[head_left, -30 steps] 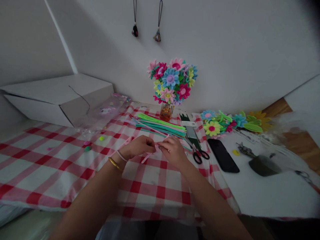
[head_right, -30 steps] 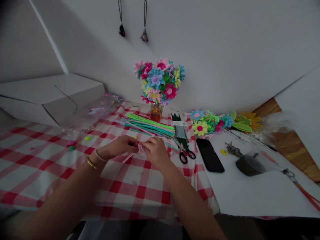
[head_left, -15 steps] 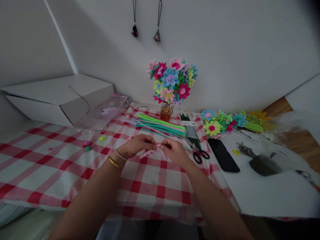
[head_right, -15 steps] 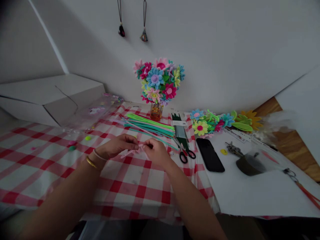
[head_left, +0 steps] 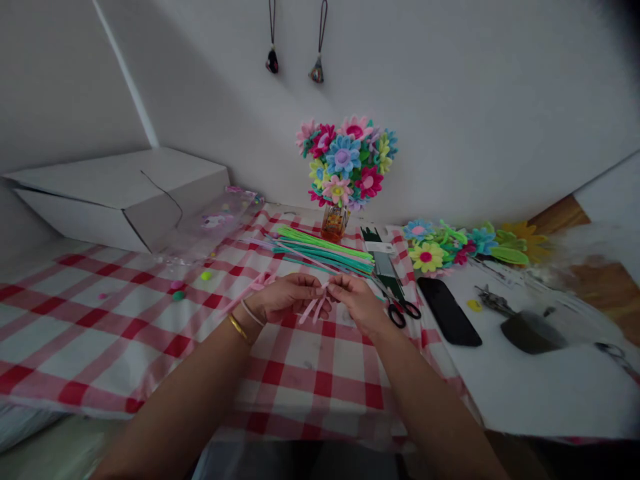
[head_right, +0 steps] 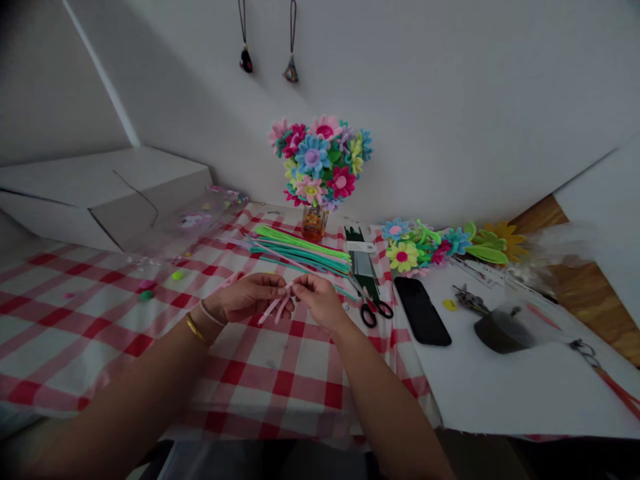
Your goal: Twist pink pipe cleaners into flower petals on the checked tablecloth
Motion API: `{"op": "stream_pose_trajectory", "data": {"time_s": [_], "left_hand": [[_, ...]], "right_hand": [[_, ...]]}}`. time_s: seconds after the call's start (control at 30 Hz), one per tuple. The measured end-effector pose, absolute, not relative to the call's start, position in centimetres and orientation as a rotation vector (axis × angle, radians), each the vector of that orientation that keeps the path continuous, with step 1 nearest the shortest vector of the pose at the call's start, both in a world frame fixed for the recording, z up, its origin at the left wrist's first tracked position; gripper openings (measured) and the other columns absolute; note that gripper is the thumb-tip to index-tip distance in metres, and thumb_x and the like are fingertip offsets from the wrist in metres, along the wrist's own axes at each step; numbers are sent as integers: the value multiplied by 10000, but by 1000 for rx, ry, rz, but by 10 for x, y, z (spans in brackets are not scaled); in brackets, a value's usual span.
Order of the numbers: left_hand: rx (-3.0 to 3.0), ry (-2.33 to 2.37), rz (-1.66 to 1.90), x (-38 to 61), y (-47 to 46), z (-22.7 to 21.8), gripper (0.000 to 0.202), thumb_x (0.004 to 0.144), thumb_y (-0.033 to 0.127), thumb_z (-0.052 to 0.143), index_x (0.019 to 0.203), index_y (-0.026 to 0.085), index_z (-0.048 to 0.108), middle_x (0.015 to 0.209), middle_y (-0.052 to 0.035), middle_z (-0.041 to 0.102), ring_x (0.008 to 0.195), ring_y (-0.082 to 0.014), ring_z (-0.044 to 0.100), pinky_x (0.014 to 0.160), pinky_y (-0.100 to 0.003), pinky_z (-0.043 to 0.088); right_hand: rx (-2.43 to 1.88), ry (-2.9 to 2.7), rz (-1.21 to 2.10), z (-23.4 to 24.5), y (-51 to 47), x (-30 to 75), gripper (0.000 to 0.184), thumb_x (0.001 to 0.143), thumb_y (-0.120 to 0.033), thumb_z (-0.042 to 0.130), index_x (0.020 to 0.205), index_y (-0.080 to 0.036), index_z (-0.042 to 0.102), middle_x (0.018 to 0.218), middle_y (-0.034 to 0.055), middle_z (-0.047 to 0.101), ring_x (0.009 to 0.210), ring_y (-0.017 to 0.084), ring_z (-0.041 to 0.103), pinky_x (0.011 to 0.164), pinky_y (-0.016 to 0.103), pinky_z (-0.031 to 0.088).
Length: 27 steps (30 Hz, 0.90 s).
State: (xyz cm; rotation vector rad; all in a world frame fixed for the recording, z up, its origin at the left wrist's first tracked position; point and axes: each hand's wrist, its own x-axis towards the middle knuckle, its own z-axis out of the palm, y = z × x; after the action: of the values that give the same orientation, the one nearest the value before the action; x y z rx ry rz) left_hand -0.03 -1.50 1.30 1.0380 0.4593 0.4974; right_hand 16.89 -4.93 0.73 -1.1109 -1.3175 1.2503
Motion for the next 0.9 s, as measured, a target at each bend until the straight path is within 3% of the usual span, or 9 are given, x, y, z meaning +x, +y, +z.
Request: {"op": "stream_pose_trajectory", "data": {"time_s": [0.17,0.3,0.47,0.63,0.9], "left_hand": [[1000,464,534,3,-15,12,226,684,286,653,811,109,594,831,-139,664,707,-205,636,708,-363,472],[1012,497,574,4,-16,14,209,676,293,658,759,116,586,769,-102,660,686,-195,631,671,-345,480],[1017,570,571,5,-16,13,171,647,245,675,708,110,589,663,-56,628,602,-163,610,605,-314,477],[1043,563,555,6,-14,8,127,674,212,646,718,100,603,659,-62,631,627,-159,611,642,-313,469],[1042,483,586,9,-16,9,137,692,219,636,739,101,585,689,-79,650,668,-190,631,692,-328,457]], "right_hand": [[-1183,-1316,1195,14,-50,171,131,684,-311,590,731,-188,593,623,-30,557,559,95,479,552,228,373],[-1195,-1358,1169,14,-50,172,124,680,-313,586,705,-191,591,636,-21,571,580,105,499,582,241,388],[-1302,-1627,778,11,-50,171,75,687,-260,560,697,-201,605,657,-14,589,606,121,507,595,252,385],[-1313,-1890,477,14,-52,174,108,668,-165,531,669,-211,628,648,-8,612,629,138,531,611,262,375],[-1380,-1630,715,18,-55,170,87,653,-201,542,588,-192,600,567,-18,579,538,113,485,518,229,367]]}}
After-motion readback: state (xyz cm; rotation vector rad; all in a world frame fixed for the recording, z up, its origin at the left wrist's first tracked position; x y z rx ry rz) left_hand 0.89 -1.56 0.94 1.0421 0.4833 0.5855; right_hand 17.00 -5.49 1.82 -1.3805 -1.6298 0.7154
